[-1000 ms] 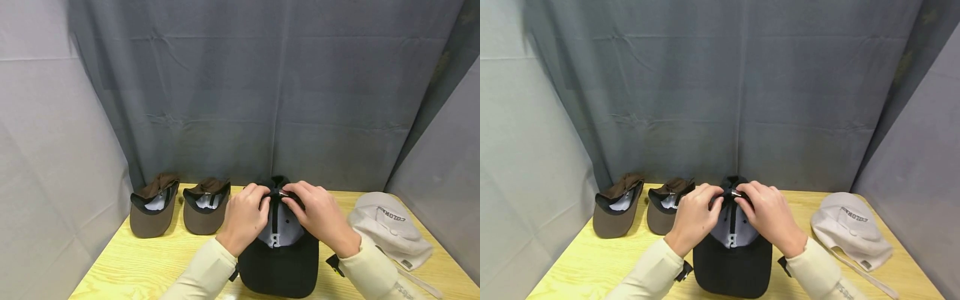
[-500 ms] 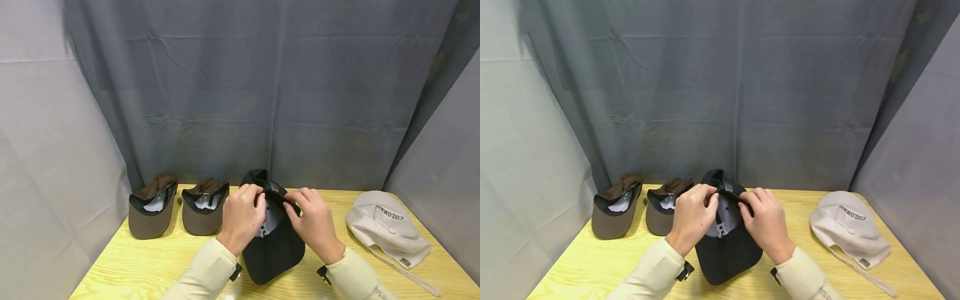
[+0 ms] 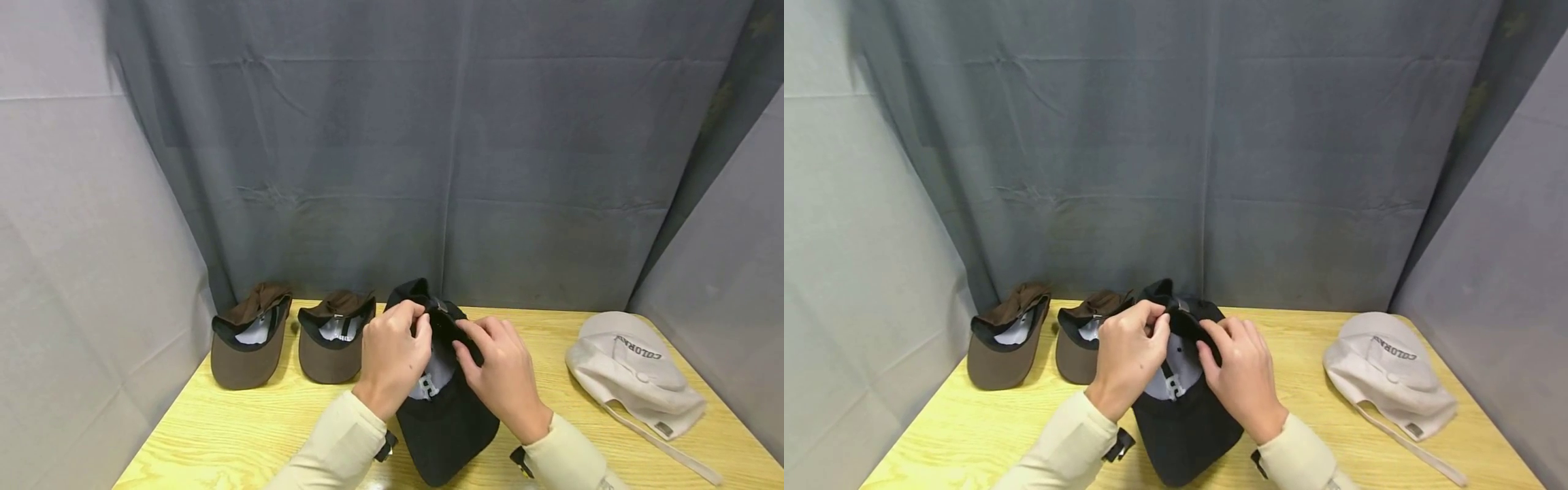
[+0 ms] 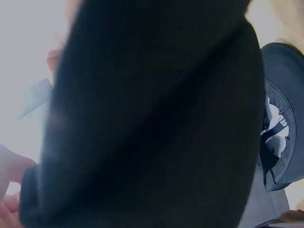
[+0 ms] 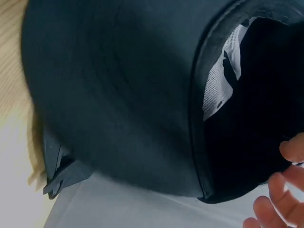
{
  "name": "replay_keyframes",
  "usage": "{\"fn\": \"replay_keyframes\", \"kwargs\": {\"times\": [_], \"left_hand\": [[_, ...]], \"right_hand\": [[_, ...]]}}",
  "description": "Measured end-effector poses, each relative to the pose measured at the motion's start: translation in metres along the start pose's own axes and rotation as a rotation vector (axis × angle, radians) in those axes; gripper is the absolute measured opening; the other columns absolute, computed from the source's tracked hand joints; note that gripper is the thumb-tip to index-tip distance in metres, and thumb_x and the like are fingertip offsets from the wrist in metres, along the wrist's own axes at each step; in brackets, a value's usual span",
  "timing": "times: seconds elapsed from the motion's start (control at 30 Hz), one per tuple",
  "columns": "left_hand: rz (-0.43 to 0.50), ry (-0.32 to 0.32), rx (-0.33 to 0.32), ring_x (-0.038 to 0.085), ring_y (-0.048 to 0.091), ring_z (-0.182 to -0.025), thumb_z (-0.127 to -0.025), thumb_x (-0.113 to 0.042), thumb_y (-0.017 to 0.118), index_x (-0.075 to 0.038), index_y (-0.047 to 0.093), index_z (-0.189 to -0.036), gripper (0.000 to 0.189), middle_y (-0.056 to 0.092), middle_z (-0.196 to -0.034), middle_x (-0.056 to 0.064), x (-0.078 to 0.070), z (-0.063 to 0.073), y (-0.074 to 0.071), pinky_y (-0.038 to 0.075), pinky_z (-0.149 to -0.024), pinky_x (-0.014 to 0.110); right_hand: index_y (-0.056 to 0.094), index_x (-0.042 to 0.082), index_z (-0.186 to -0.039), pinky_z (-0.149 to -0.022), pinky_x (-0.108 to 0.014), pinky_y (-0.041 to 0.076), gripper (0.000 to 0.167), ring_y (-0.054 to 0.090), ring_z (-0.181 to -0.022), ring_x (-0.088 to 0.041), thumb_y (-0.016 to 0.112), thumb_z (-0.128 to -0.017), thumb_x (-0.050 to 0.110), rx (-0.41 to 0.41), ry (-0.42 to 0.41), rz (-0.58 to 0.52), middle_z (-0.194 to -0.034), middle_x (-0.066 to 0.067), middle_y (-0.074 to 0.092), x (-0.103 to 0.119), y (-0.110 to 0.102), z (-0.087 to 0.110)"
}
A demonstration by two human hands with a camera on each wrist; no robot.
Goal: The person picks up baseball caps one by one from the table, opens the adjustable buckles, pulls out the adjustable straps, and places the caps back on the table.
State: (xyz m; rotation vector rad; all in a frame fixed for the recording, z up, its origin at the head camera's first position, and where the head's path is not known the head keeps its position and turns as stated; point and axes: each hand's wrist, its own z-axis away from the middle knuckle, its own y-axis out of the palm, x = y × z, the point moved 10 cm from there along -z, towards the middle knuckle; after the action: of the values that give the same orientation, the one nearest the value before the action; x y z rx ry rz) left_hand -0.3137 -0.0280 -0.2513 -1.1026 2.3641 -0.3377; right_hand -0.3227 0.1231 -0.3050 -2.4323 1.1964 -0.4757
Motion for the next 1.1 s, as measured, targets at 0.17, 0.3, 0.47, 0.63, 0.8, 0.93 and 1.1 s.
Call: {"fn": "replay_keyframes", "kwargs": {"times": [0.17,0.3,0.47,0.63,0.8,0.93,1.1], "left_hand": [[0.017,0.026,0.009,0.012,0.067,-0.062,-0.085,-0.007,0.071,-0.01,0.074,-0.087,0.005,0.074,-0.078,0.001,-0.002,0.003,0.001,0.053,-0.057,0.026],[0.04,0.024,0.005,0.012,0.067,-0.062,-0.085,-0.006,0.071,-0.008,0.074,-0.088,0.005,0.073,-0.077,0.001,-0.002,0.004,0.0,0.052,-0.056,0.026],[0.069,0.031,-0.011,0.012,0.066,-0.062,-0.085,-0.005,0.071,-0.008,0.073,-0.087,0.004,0.073,-0.079,0.003,-0.003,0.005,-0.001,0.052,-0.056,0.024],[0.09,0.041,-0.01,0.01,0.066,-0.063,-0.084,-0.005,0.071,-0.009,0.07,-0.087,0.006,0.072,-0.079,0.002,-0.005,0.011,0.0,0.052,-0.057,0.023],[0.085,0.051,0.041,0.008,0.063,-0.063,-0.084,-0.006,0.072,-0.011,0.069,-0.086,0.006,0.069,-0.076,-0.001,-0.003,0.022,0.004,0.05,-0.058,0.02],[0.095,0.032,0.106,0.005,0.059,-0.06,-0.083,-0.01,0.074,-0.012,0.07,-0.087,0.005,0.069,-0.074,-0.003,0.004,0.03,0.007,0.046,-0.055,0.017],[0.111,0.064,0.173,0.0,0.053,-0.055,-0.085,-0.018,0.073,-0.016,0.073,-0.084,0.002,0.069,-0.071,-0.009,0.007,0.031,0.011,0.04,-0.054,0.012]], "right_hand": [[0.069,0.002,-0.12,-0.059,-0.034,0.041,0.049,0.051,-0.071,-0.023,0.083,-0.073,0.009,-0.026,0.001,0.053,-0.079,-0.008,0.059,0.0,0.0,-0.002],[0.064,0.0,-0.128,-0.06,-0.036,0.041,0.059,0.051,-0.071,-0.025,0.083,-0.073,0.008,-0.055,0.041,0.029,-0.081,-0.011,0.059,-0.002,0.0,-0.002],[0.063,0.003,-0.13,-0.071,-0.043,0.043,0.059,0.054,-0.084,-0.032,0.082,-0.074,0.009,-0.074,0.054,-0.006,-0.103,-0.019,0.06,-0.003,-0.002,-0.006],[0.073,0.005,-0.109,-0.078,-0.047,0.041,0.033,0.054,-0.088,-0.035,0.08,-0.076,0.007,-0.104,0.075,-0.029,-0.103,-0.019,0.062,-0.011,-0.005,-0.014],[0.077,0.002,-0.09,-0.076,-0.046,0.047,0.014,0.062,-0.082,-0.034,0.078,-0.076,0.001,-0.196,0.065,-0.073,-0.083,-0.014,0.073,-0.014,-0.014,-0.019],[0.077,0.002,-0.088,-0.071,-0.041,0.048,0.012,0.065,-0.074,-0.029,0.077,-0.077,0.001,-0.219,0.023,-0.11,-0.08,-0.012,0.075,-0.011,-0.019,-0.021],[0.078,0.003,-0.089,-0.067,-0.037,0.048,0.013,0.065,-0.07,-0.025,0.076,-0.077,0.0,-0.21,0.003,-0.121,-0.08,-0.01,0.076,-0.006,-0.023,-0.023]]}}
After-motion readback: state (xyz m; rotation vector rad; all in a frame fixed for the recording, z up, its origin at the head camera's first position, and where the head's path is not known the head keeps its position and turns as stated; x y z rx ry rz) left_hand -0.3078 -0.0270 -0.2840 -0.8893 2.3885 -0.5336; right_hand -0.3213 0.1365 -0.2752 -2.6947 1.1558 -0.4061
